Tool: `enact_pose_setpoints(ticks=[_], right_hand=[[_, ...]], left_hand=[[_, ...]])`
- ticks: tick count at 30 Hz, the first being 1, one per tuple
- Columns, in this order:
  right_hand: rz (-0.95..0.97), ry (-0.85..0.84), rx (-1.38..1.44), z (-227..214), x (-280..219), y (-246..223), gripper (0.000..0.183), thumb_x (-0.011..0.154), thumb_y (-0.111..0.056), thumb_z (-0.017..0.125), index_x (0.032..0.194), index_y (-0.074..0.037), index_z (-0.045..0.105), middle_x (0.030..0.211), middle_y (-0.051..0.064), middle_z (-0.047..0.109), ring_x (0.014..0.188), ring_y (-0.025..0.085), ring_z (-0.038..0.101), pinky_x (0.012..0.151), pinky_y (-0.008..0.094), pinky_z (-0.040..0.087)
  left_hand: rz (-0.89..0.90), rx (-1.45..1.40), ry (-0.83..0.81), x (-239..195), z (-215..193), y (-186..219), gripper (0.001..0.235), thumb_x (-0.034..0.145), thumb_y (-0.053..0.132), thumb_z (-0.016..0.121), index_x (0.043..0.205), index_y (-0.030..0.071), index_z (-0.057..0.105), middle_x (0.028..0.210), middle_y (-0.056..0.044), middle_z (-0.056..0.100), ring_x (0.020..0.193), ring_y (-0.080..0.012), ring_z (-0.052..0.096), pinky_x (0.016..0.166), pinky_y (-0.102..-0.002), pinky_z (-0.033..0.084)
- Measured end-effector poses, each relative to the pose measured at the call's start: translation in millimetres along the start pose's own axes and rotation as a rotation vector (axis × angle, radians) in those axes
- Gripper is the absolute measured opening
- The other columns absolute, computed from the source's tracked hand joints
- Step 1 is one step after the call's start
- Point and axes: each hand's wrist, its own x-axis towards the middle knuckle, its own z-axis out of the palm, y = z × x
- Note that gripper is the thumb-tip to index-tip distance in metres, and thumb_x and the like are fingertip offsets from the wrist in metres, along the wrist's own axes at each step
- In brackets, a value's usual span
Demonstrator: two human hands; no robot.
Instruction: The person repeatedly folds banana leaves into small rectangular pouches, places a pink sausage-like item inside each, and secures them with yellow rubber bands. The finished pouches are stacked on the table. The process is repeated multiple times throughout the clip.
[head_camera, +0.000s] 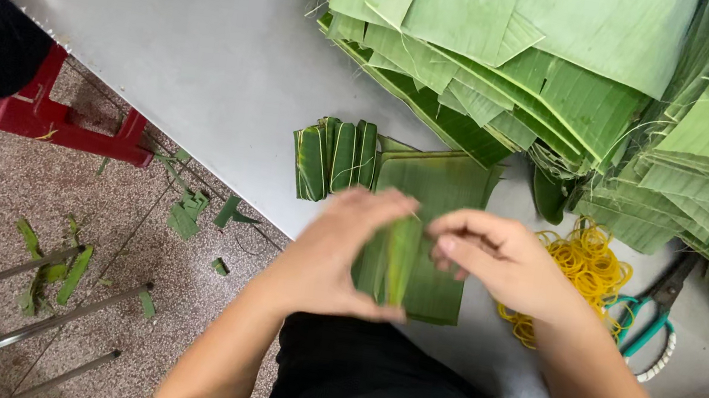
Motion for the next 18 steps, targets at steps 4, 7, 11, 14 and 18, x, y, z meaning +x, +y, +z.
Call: enact_pose_setpoints(ticks=[4,7,11,14,18], right_hand=[[-0.361,0.396,-0.527,7,20,-46,0.018,0.096,-0.014,0.070,0.113,-0.009,0.074,0.091,0.004,0.073,0.071,0.016,0.063,0.066,0.030,0.050],[-0.732,0.607,-0.807,0,48,-71,0.016,0.100,-0.009,0.073,0.116,-0.009,0.071,0.112,0.008,0.071,0.099,0.024,0.066,0.088,0.035,0.052],[-0.833,0.772,-1.091,-18,87,-87,0.032,0.097,-0.009,0.075,0.127,-0.003,0.067,0.138,0.018,0.062,0.137,0.041,0.055,0.116,0.047,0.047],[-0.794,0.779,-1.150,-19,113,-92,0.033,0.100,-0.015,0.075,0.131,-0.005,0.066,0.152,0.019,0.057,0.147,0.039,0.050,0.122,0.046,0.043],[-0.847,0.744,-1.273,-8,150,-102,0.051,0.096,-0.031,0.079,0.135,-0.002,0.067,0.147,0.024,0.057,0.139,0.042,0.050,0.115,0.050,0.040]], left_hand=[[-0.276,0.417,0.259,-5,-10,-17,0.107,0.065,0.042,0.091,0.149,0.002,0.039,0.152,-0.020,0.048,0.142,-0.0395,0.045,0.118,-0.059,0.028],[-0.304,0.471,0.378,-8,-4,-30,0.096,0.076,0.031,0.085,0.153,0.001,0.038,0.160,-0.024,0.038,0.146,-0.0434,0.041,0.118,-0.057,0.030],[-0.284,0.380,0.394,-12,8,-39,0.076,0.087,0.019,0.075,0.154,0.006,0.044,0.165,-0.026,0.031,0.150,-0.0462,0.037,0.120,-0.049,0.036],[-0.311,0.316,0.415,-15,10,-40,0.073,0.085,0.013,0.066,0.153,0.005,0.044,0.165,-0.027,0.031,0.152,-0.0465,0.035,0.122,-0.050,0.034],[-0.325,0.176,0.482,-15,9,-33,0.073,0.082,0.008,0.055,0.154,0.003,0.043,0.167,-0.028,0.028,0.155,-0.0457,0.033,0.125,-0.050,0.031]])
